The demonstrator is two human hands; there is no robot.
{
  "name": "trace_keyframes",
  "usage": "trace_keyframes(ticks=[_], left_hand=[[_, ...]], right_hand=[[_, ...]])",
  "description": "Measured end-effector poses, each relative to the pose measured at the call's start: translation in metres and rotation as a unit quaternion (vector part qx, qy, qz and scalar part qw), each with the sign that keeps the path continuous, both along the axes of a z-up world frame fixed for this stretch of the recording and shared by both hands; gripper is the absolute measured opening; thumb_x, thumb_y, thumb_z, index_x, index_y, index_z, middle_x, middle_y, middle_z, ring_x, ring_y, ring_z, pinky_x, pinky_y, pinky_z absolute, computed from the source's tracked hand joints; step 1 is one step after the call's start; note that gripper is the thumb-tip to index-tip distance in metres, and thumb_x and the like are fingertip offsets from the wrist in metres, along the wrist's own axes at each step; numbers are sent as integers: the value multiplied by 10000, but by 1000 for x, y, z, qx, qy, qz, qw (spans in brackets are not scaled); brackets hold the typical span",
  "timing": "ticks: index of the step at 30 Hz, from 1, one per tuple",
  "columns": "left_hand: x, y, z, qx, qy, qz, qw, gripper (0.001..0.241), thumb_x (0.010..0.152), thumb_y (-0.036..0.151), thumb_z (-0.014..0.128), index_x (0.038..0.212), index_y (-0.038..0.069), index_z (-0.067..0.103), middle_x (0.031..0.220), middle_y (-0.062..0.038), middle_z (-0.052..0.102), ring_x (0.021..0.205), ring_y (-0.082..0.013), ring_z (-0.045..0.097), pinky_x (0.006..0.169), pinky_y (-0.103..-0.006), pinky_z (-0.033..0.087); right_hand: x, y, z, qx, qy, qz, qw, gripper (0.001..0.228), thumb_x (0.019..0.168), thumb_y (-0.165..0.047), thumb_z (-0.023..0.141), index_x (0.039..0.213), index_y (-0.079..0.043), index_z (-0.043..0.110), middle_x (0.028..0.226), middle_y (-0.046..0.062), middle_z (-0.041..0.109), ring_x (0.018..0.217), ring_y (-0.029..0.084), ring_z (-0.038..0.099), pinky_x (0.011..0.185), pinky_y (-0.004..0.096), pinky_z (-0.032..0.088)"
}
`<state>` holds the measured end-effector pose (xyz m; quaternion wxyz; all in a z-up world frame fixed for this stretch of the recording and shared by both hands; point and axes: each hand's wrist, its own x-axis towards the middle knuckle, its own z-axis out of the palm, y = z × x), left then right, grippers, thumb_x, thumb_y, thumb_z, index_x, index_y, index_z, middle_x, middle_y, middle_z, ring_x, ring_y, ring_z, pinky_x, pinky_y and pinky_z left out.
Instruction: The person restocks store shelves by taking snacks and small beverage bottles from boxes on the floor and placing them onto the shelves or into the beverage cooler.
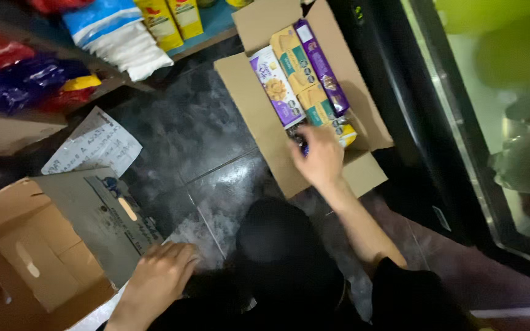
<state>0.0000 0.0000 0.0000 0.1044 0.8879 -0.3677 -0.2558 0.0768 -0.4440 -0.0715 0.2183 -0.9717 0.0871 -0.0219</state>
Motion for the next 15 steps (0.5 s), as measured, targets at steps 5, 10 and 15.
trace_keyframes(ticks=[5, 10, 15], left_hand=[[30, -89, 62, -21, -62, -70, 995, 178, 1042, 332, 752, 1105, 172, 708, 1037, -66, 795, 960, -270, 770, 872, -449, 585], [57, -120, 49, -104, -117, -81, 984, 235, 1057, 309, 751, 1185, 114, 717, 970, -92, 755, 921, -296, 730, 868, -455, 564], [95, -123, -7, -123, -119, -57, 984, 188, 1024, 279, 763, 1148, 139, 766, 899, -76, 775, 930, -296, 796, 854, -435, 586]], right_hand=[[6, -65, -79, -118, 35, -92, 988, 756, 966, -499, 864, 1447, -12, 545, 1259, 230, 683, 1145, 421, 679, 909, 562, 591], [12, -78, -154, -178, 40, -105, 978, 952, 822, -578, 940, 1454, -19, 500, 1209, 219, 710, 1104, 437, 725, 874, 594, 582], [7, -88, -171, -124, 22, -166, 978, 894, 803, -450, 948, 1516, -137, 509, 1143, 131, 751, 1050, 395, 768, 935, 568, 599]])
